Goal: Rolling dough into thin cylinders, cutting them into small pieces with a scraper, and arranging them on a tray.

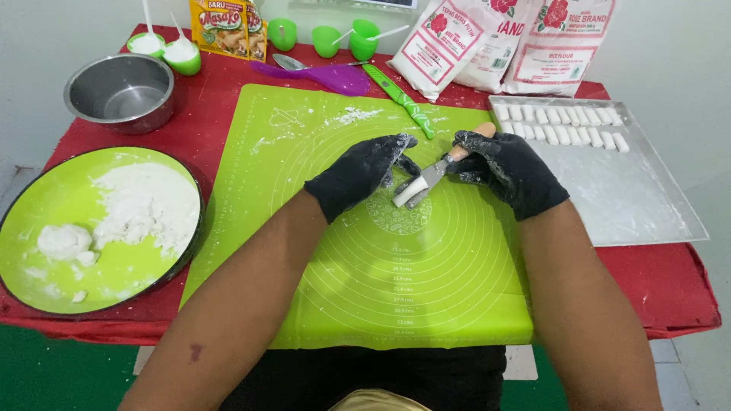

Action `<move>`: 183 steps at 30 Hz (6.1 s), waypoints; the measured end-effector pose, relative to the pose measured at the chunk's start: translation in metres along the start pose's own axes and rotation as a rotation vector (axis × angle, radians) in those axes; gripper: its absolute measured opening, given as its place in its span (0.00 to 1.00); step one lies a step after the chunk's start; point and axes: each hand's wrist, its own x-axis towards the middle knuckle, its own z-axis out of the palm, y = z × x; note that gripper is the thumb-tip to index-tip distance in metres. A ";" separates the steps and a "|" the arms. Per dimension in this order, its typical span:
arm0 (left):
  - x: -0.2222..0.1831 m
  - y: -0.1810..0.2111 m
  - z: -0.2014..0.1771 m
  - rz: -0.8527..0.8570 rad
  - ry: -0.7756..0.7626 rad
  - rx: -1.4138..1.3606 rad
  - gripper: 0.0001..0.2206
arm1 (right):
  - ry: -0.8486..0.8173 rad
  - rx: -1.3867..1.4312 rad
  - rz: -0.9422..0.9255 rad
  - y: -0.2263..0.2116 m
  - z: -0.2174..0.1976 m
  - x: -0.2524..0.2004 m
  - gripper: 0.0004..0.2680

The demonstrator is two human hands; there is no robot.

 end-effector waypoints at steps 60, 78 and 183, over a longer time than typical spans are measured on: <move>-0.009 0.053 0.007 -0.191 0.085 -0.448 0.19 | 0.313 -1.088 -0.905 -0.013 -0.117 -0.079 0.13; -0.011 0.054 0.007 -0.189 0.085 -0.326 0.17 | 0.445 -1.672 -0.559 0.026 -0.319 -0.001 0.26; 0.005 0.053 -0.059 0.028 0.626 -0.307 0.15 | -0.186 -1.397 -0.861 0.015 0.016 -0.034 0.19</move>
